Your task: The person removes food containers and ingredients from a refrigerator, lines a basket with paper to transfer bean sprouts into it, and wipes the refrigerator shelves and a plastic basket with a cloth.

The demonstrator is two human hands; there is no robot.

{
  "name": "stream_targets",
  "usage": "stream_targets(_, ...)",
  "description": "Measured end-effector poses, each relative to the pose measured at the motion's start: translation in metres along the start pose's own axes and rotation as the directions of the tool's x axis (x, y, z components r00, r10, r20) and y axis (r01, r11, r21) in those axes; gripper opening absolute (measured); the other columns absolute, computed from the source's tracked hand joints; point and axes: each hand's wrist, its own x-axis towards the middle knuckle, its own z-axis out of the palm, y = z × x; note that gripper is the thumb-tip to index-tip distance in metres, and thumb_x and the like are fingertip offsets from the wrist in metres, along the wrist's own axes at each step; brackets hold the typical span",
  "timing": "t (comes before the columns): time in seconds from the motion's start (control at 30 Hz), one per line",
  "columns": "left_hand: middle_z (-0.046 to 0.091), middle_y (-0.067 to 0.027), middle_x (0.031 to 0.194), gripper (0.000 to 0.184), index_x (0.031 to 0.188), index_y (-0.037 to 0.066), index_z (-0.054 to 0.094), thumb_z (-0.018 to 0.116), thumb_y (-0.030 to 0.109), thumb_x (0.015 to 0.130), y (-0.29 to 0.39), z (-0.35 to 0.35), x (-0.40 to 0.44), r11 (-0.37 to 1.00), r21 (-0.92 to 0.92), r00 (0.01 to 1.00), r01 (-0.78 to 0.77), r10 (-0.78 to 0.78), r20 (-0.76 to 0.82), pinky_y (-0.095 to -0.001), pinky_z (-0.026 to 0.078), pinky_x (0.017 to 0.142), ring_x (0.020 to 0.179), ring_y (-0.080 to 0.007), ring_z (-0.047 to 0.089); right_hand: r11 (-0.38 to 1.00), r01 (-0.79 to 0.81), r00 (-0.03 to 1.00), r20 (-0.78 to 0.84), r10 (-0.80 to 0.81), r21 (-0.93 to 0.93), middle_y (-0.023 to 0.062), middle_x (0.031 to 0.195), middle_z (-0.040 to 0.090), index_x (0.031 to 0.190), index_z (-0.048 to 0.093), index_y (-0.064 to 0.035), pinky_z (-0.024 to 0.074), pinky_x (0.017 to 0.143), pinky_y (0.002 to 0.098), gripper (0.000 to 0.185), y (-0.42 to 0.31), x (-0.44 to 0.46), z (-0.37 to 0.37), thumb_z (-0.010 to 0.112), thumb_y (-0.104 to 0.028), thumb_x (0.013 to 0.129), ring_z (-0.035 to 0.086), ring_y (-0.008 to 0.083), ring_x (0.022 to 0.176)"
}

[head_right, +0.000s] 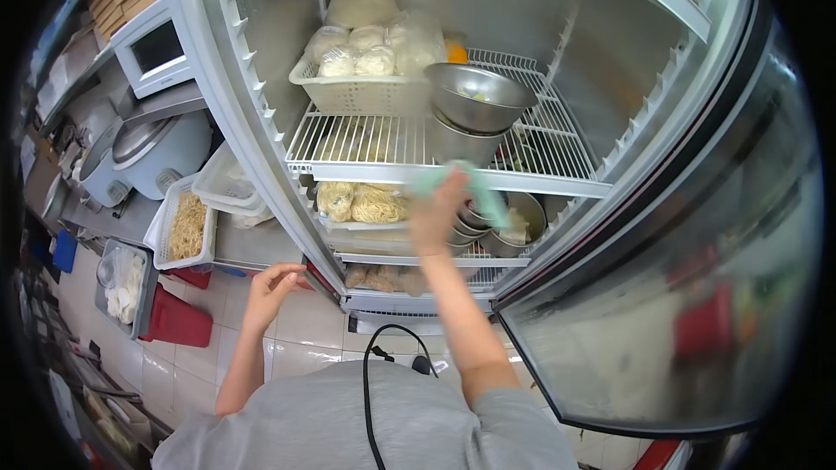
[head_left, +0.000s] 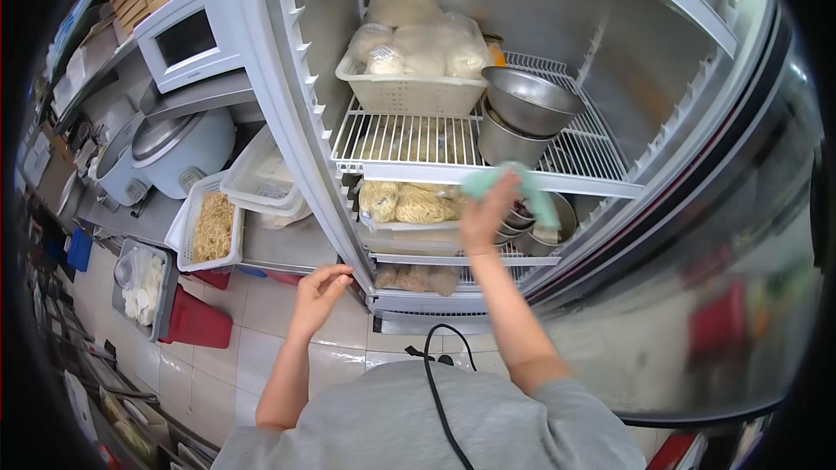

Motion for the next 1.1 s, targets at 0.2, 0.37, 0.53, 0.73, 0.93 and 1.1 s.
stream_targets(0.2,0.06,-0.0051,0.09,0.018,0.099,0.001,0.062,0.055,0.008,0.084,0.042,0.036,0.018,0.98,-0.013,0.98,-0.197,0.197,0.016,-0.0229,0.045,0.071,0.085,-0.0122,0.058,0.846,0.47,0.727,0.432,-0.533,0.252,0.0073,0.131,0.043,0.109,0.053,-0.0053,0.0477,0.08,0.031,0.033,-0.09,0.016,0.038,0.051,-0.008,0.076,0.055,0.027,0.1)
stream_targets(0.37,0.061,-0.0071,0.092,0.018,0.098,0.0,0.062,0.056,0.007,0.082,0.055,0.07,0.034,0.933,0.156,0.946,-0.324,0.315,0.081,-0.024,0.045,0.071,0.083,-0.0131,0.058,0.779,0.026,0.857,0.387,-0.34,0.627,0.0006,0.12,0.054,0.114,0.055,-0.0168,0.0411,0.09,0.0391,0.042,0.005,0.032,0.006,0.055,-0.011,0.072,0.057,0.0193,0.1)
stream_targets(0.53,0.061,-0.0088,0.093,0.018,0.097,0.0,0.062,0.056,0.007,0.082,0.059,0.087,0.039,0.915,0.222,0.94,-0.336,0.312,0.135,-0.0252,0.046,0.071,0.082,-0.0146,0.058,0.74,0.467,0.883,0.303,-0.359,-0.484,0.0115,0.115,0.055,0.111,0.055,-0.011,0.0314,0.098,0.0459,0.03,0.161,0.039,-0.142,0.054,-0.014,0.081,0.054,0.0259,0.105)
stream_targets(0.73,0.061,-0.0092,0.091,0.018,0.097,0.001,0.062,0.056,0.01,0.082,0.05,0.107,0.046,0.914,0.274,0.949,-0.298,0.254,0.186,-0.0262,0.046,0.071,0.081,-0.0159,0.058,0.855,-0.483,0.819,0.247,0.517,-0.19,0.0124,0.085,0.064,0.086,0.056,-0.003,0.045,0.07,0.0277,0.013,0.15,0.032,-0.249,0.062,-0.004,0.075,0.062,0.0197,0.077)
stream_targets(0.93,0.061,-0.009,0.092,0.018,0.096,0.0,0.062,0.057,0.01,0.082,0.066,0.141,0.046,0.907,0.21,0.919,-0.364,0.312,0.242,-0.0263,0.046,0.071,0.081,-0.0166,0.058,0.865,-0.33,0.78,-0.408,0.475,0.377,0.0085,0.096,0.052,0.095,0.051,-0.0007,0.0389,0.08,0.0277,0.019,0.14,0.052,-0.213,0.057,-0.001,0.078,0.049,0.0164,0.091)
stream_targets(1.1,0.062,-0.009,0.095,0.018,0.096,0.0,0.062,0.056,0.008,0.081,0.062,0.144,0.041,0.905,0.22,0.92,-0.363,0.311,0.239,-0.0266,0.047,0.071,0.086,-0.0171,0.058,0.942,-0.282,0.956,-0.024,0.291,0.18,0.0134,0.1,0.04,0.093,0.053,-0.0037,0.0325,0.089,0.037,0.024,0.063,0.033,-0.107,0.058,0.001,0.069,0.04,0.0287,0.101)
